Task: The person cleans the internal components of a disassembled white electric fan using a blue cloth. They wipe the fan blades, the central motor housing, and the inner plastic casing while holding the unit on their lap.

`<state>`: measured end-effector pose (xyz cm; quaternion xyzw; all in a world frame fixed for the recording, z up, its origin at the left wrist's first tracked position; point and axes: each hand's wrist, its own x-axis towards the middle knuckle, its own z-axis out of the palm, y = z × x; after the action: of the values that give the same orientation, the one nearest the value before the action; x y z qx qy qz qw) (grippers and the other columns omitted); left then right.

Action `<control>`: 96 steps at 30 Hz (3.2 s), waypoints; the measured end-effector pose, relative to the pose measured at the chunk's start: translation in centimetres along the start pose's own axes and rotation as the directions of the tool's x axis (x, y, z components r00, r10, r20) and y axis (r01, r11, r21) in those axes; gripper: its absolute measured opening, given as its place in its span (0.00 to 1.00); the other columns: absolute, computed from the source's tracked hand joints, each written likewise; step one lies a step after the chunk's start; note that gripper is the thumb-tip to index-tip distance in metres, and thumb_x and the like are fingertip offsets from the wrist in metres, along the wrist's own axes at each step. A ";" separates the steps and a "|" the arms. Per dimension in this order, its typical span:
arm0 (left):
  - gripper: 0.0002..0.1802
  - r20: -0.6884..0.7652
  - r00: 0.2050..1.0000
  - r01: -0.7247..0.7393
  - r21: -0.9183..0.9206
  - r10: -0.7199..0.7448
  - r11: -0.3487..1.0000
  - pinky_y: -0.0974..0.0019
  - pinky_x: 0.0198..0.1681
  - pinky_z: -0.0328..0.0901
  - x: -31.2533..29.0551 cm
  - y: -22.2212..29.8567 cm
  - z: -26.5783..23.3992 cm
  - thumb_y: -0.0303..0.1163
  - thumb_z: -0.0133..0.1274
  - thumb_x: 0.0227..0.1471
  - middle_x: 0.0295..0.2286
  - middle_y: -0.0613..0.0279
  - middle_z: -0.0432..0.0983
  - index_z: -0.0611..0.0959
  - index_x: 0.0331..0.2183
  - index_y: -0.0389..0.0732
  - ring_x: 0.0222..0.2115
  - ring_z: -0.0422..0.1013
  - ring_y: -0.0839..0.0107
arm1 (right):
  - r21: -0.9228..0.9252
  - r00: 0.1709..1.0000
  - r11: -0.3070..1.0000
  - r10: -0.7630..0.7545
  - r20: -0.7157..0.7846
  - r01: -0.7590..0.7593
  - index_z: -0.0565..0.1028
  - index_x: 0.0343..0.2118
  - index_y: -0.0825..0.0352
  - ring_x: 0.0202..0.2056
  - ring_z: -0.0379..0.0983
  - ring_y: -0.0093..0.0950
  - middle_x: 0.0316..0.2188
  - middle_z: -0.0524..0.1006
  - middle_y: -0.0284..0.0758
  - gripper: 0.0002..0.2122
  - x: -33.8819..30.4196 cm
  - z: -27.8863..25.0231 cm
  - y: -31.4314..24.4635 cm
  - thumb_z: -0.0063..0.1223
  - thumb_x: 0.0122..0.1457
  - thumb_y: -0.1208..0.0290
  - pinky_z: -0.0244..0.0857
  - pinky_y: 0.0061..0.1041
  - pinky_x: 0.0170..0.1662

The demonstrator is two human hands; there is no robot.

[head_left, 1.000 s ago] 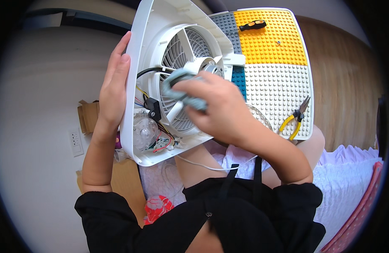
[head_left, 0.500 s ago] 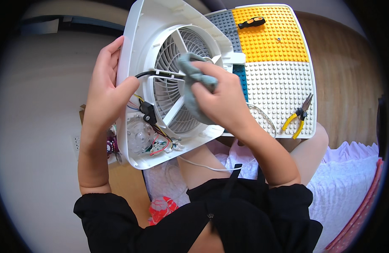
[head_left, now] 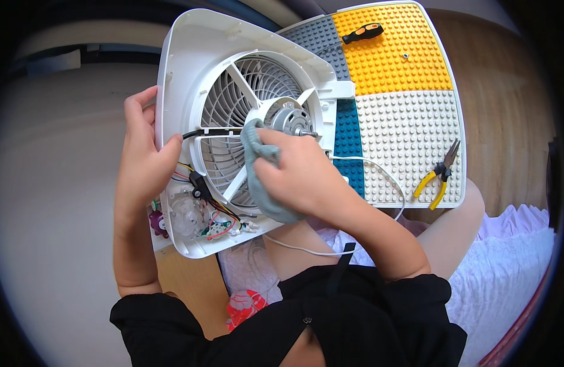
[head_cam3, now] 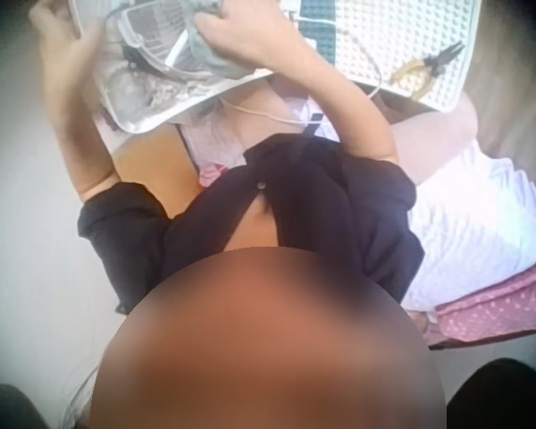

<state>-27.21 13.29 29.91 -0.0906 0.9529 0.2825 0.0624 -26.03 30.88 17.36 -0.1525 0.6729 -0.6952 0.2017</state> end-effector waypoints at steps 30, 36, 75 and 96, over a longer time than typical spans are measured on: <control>0.30 -0.091 0.993 -0.094 -0.187 0.078 0.978 0.67 0.48 0.61 -0.2 0.5 1.7 0.23 0.49 0.48 0.46 0.45 0.66 0.57 0.52 0.29 0.45 0.66 0.66 | 0.383 0.996 0.923 0.058 -0.072 -0.026 0.75 0.38 0.71 0.29 0.73 0.26 0.27 0.77 0.39 0.13 -2.3 0.0 0.7 0.46 0.50 0.74 0.66 0.24 0.36; 0.30 -0.046 0.993 -0.121 -0.289 0.112 0.950 0.67 0.51 0.58 -0.1 -0.1 1.3 0.29 0.48 0.52 0.48 0.44 0.63 0.56 0.52 0.27 0.48 0.63 0.66 | 0.343 0.996 0.935 0.078 0.049 -0.090 0.75 0.37 0.69 0.34 0.71 0.24 0.31 0.76 0.34 0.13 -4.6 0.5 2.5 0.56 0.52 0.67 0.64 0.21 0.41; 0.38 -0.195 0.979 -0.036 -0.439 -0.056 0.898 0.66 0.45 0.66 -3.4 -4.0 0.6 0.20 0.47 0.36 0.43 0.44 0.70 0.59 0.54 0.28 0.42 0.71 0.64 | 0.589 0.814 0.664 0.581 -0.020 -0.460 0.63 0.50 0.71 0.40 0.70 0.22 0.42 0.71 0.35 0.20 -12.5 -6.9 11.7 0.51 0.54 0.78 0.65 0.23 0.45; 0.44 0.018 0.998 0.053 -0.665 -0.056 0.745 0.69 0.48 0.62 -2.5 -1.9 1.6 0.32 0.53 0.46 0.48 0.46 0.64 0.49 0.59 0.33 0.46 0.67 0.65 | 0.757 0.802 0.492 0.594 0.068 -0.429 0.67 0.46 0.70 0.39 0.72 0.26 0.38 0.74 0.36 0.16 -11.5 -4.7 9.8 0.50 0.58 0.68 0.68 0.25 0.43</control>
<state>-24.24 13.00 28.01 -0.1352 0.7870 0.6011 0.0328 -17.58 40.48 8.02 0.2224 0.3608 -0.8250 0.3739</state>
